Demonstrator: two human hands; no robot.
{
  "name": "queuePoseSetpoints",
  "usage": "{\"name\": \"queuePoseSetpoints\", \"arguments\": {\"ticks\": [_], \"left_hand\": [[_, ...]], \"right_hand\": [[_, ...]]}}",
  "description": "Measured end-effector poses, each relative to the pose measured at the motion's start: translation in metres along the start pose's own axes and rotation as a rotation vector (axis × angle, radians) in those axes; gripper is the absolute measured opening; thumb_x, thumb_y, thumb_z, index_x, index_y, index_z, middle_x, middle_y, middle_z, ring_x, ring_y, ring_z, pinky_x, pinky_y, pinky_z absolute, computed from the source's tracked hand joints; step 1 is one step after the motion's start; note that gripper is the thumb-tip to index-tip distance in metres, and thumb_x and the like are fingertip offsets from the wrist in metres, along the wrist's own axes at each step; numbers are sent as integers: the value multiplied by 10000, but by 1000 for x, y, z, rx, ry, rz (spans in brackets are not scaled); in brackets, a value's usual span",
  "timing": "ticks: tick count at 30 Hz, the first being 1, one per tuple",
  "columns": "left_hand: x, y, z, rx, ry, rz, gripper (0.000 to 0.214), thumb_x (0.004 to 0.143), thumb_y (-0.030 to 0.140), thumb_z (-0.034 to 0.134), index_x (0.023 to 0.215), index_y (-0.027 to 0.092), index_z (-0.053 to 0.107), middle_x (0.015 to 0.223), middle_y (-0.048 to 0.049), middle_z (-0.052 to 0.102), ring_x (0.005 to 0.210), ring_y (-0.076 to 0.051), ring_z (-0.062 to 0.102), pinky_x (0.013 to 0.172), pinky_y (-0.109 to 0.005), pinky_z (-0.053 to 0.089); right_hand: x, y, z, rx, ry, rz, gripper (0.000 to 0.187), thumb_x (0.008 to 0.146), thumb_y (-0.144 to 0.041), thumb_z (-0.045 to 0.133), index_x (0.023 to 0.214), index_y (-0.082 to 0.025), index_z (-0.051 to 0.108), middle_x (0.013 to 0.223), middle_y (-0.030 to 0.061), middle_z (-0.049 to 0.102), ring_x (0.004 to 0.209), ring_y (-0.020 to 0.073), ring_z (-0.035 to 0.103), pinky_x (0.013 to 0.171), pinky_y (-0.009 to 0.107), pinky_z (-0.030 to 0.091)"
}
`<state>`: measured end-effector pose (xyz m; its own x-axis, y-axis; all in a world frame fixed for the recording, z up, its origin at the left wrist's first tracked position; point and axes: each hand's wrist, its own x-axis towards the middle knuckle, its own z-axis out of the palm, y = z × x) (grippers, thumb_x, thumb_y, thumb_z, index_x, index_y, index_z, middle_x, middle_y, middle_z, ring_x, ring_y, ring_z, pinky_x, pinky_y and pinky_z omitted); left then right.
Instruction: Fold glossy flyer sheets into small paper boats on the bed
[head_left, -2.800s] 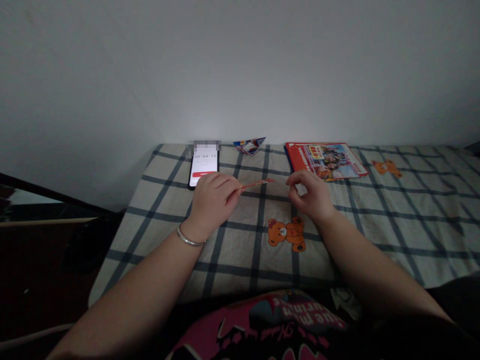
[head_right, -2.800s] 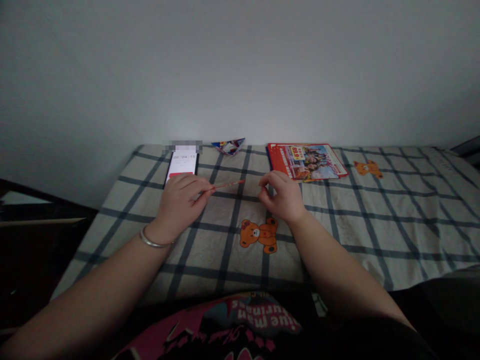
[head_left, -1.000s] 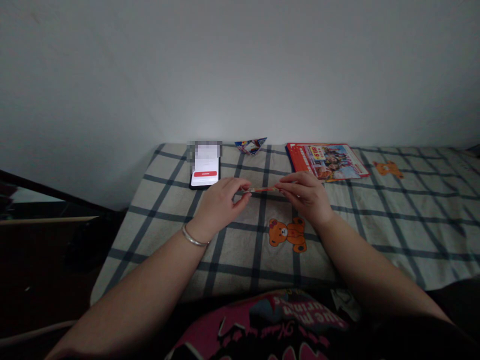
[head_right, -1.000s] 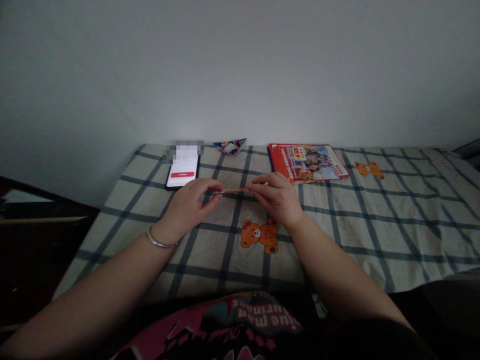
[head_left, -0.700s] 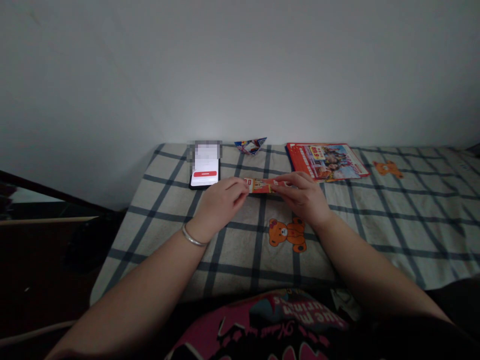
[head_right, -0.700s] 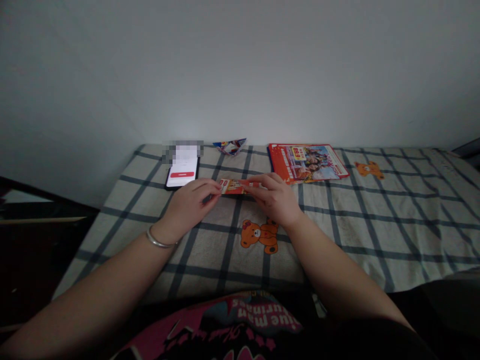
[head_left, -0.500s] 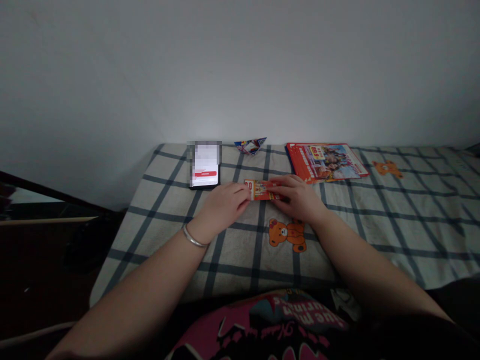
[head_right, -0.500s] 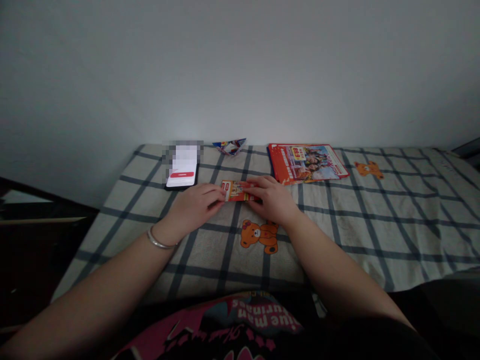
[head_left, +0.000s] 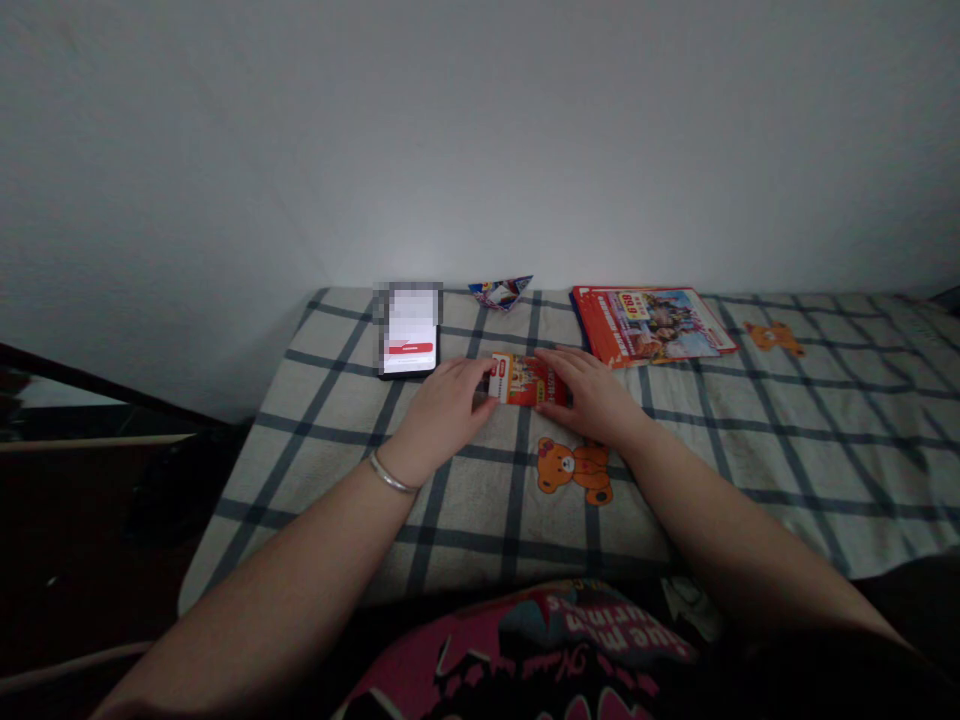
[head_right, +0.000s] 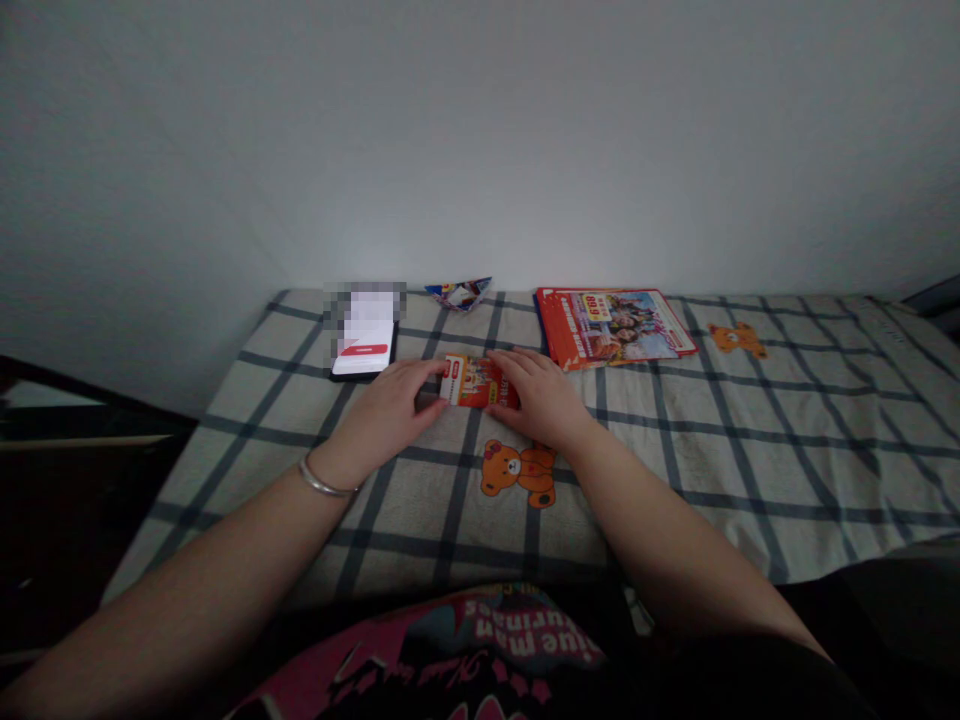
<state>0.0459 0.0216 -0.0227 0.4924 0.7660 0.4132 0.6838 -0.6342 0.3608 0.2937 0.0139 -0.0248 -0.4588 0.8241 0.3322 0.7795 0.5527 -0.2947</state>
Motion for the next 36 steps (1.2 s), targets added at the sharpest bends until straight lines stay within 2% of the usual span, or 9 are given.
{"name": "queuePoseSetpoints", "arguments": {"ticks": [5, 8, 11, 14, 16, 21, 26, 30, 36], "left_hand": [[1, -2, 3, -173, 85, -38, 511, 792, 45, 630, 1262, 198, 502, 1141, -70, 669, 1091, -225, 630, 975, -447, 507], [2, -3, 3, -238, 97, -50, 490, 795, 57, 647, 1246, 196, 518, 1049, -44, 680, 1023, -195, 646, 957, -408, 517], [3, -3, 2, -193, 62, 42, 286, 819, 100, 660, 1087, 187, 612, 1014, -48, 687, 984, -196, 644, 907, -395, 535], [5, -3, -1, -99, 16, 182, 120, 847, 152, 667, 959, 196, 667, 978, -42, 701, 1002, -214, 627, 904, -412, 531], [5, -2, -4, -40, -12, 238, 114, 853, 162, 667, 956, 204, 689, 991, -37, 706, 1026, -223, 617, 926, -425, 519], [4, -1, -8, 86, -51, 280, 149, 877, 172, 634, 996, 190, 723, 1076, -40, 714, 1126, -262, 581, 972, -457, 494], [3, 4, -11, 175, -60, 273, 157, 883, 190, 633, 1000, 176, 737, 1126, -46, 712, 1136, -271, 572, 974, -469, 487], [2, 10, -13, 239, -93, 282, 151, 890, 210, 633, 1000, 190, 735, 1141, -21, 713, 1180, -277, 545, 1043, -510, 416], [2, 14, -16, 290, -92, 277, 117, 891, 218, 622, 902, 209, 738, 1065, -26, 717, 1106, -255, 572, 1023, -492, 396]], "right_hand": [[2, -6, -4, 83, 57, -43, 816, 799, -294, 720, 1511, -268, 322, 1325, 127, 572, 1227, 321, 542, 1015, 539, 486], [2, -11, -7, 40, 117, -78, 782, 823, -210, 676, 1513, -266, 312, 1281, 121, 575, 1181, 308, 548, 988, 504, 501], [1, -11, -8, -51, 173, -105, 595, 856, -136, 600, 1421, -245, 450, 1148, 105, 625, 1067, 281, 574, 912, 458, 514], [0, -8, -11, -147, 202, -151, 249, 888, -151, 571, 1109, -226, 656, 953, 76, 660, 922, 256, 580, 816, 415, 498], [-1, -6, -13, -181, 200, -189, 117, 892, -170, 585, 920, -225, 685, 887, 65, 663, 869, 238, 572, 771, 386, 475], [-2, 0, -19, -167, 104, -205, 142, 846, -105, 607, 833, -220, 690, 878, 52, 683, 839, 216, 575, 732, 346, 457], [-1, 4, -21, -71, -65, -176, 261, 772, -30, 591, 926, -210, 703, 1026, 51, 724, 961, 223, 613, 825, 346, 487], [-1, -1, -25, -57, -139, -197, 241, 773, -137, 647, 998, -196, 710, 1148, 61, 718, 1033, 244, 624, 890, 381, 493], [-2, -13, -28, -199, -161, -176, 221, 773, -300, 692, 965, -194, 720, 1162, 71, 711, 1011, 291, 637, 821, 429, 489]]}}
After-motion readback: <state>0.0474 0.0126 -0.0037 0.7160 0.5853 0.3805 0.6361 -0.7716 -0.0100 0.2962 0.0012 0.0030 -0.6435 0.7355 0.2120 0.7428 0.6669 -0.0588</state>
